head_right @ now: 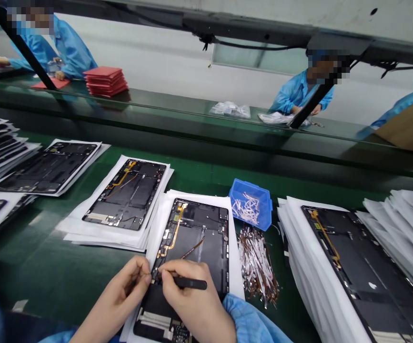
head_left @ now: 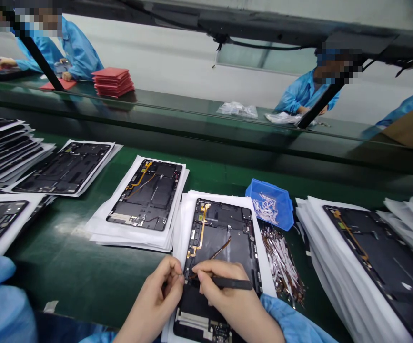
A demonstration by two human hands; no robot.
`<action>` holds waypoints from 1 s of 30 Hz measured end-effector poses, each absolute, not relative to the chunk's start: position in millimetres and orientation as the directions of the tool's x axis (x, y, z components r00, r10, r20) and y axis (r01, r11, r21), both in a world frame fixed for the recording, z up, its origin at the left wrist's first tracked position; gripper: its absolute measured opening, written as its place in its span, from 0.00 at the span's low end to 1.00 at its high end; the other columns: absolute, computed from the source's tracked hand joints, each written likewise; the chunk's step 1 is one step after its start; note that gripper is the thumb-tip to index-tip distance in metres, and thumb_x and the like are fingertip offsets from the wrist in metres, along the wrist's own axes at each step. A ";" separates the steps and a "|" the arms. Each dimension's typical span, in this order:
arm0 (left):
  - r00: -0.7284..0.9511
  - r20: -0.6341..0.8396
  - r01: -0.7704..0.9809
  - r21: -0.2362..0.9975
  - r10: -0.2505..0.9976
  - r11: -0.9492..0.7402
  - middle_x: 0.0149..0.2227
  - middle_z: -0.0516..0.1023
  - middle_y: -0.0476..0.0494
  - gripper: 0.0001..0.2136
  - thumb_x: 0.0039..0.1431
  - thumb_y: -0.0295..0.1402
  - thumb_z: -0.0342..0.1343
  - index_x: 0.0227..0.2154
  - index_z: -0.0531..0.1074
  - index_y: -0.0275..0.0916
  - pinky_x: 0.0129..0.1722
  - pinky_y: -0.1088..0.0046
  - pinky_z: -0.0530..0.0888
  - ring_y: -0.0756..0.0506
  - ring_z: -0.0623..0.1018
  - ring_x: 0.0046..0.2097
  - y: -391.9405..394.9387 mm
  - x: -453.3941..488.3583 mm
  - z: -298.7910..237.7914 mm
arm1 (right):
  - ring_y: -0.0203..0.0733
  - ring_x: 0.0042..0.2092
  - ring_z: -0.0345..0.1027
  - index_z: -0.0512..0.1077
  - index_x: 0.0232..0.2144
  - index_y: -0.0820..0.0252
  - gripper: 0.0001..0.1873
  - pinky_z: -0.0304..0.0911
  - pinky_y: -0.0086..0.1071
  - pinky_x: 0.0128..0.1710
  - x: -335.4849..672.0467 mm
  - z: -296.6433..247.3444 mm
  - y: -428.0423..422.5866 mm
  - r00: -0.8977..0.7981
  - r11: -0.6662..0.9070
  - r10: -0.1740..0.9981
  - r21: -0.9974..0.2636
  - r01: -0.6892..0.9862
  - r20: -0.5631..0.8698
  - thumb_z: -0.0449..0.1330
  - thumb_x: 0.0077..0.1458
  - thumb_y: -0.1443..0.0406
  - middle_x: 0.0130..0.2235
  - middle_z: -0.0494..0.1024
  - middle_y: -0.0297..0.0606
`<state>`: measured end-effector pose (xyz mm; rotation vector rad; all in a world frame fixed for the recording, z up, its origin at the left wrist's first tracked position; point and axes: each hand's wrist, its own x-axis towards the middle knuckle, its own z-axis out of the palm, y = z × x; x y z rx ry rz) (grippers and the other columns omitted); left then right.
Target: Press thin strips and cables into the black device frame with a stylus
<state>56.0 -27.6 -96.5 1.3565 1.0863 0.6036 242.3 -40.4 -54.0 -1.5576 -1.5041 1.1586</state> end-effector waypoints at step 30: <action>0.426 -0.255 0.237 0.957 0.868 0.166 0.30 0.59 0.52 0.10 0.68 0.43 0.43 0.36 0.60 0.42 0.33 0.73 0.61 0.47 0.62 0.33 -30.0 56.6 -97.9 | 0.31 0.23 0.66 0.81 0.32 0.58 0.12 0.61 0.23 0.26 240.1 -48.3 -37.2 -0.101 -0.101 0.983 -0.903 0.418 -0.157 0.56 0.57 0.67 0.24 0.78 0.32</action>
